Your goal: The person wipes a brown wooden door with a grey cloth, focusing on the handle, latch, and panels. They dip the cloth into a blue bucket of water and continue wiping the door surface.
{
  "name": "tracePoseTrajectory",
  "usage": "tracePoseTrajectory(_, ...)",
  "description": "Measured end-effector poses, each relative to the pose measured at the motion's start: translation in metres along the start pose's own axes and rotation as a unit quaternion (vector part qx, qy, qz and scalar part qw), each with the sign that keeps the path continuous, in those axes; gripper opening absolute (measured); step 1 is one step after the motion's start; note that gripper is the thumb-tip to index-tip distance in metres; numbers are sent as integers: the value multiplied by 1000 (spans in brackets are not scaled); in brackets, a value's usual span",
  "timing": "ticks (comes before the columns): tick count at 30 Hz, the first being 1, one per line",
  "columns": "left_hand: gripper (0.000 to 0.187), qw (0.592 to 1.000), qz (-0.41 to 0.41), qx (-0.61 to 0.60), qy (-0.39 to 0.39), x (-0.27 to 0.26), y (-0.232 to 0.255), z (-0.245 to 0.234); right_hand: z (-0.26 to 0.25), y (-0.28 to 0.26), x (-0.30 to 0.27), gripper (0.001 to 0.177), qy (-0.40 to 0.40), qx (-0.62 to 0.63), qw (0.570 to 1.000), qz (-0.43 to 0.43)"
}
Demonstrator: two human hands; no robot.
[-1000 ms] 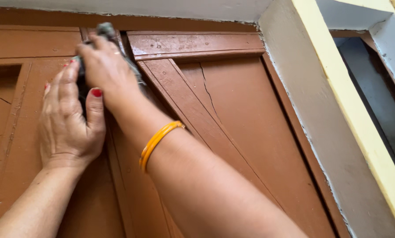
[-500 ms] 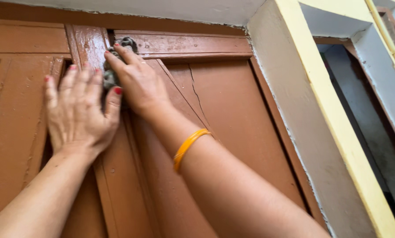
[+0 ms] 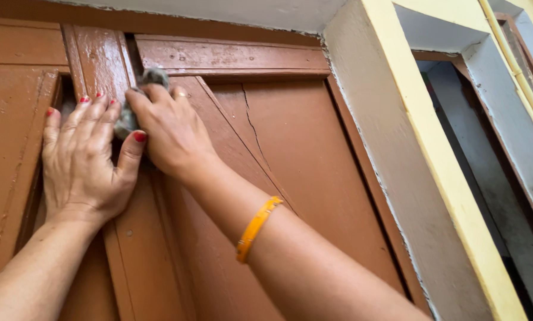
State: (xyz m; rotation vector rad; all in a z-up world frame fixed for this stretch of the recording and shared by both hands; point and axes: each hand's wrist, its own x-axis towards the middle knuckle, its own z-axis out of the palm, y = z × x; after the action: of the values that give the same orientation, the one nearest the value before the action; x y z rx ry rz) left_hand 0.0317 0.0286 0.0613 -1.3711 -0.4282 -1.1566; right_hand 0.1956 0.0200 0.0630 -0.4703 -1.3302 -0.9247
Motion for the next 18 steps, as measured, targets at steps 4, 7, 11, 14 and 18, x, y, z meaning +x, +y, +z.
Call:
tracePoseTrajectory(4,79,998,-9,-55,14,2,5,-3,-20,14,14,48,-229,38,970,77)
tracePoseTrajectory(7,84,994,-10,-103,46,1,9,1,-8,23,13,61,-31,127,991,19)
tracePoseTrajectory(11,87,988,-17,-135,70,-1,8,3,38,9,0,62,66,174,982,-22)
tracePoseTrajectory(14,83,991,-19,-118,65,-5,6,6,49,3,-10,60,95,199,975,7)
tracePoseTrajectory(18,61,989,-18,-120,84,-10,8,5,27,-12,-4,59,32,137,987,71)
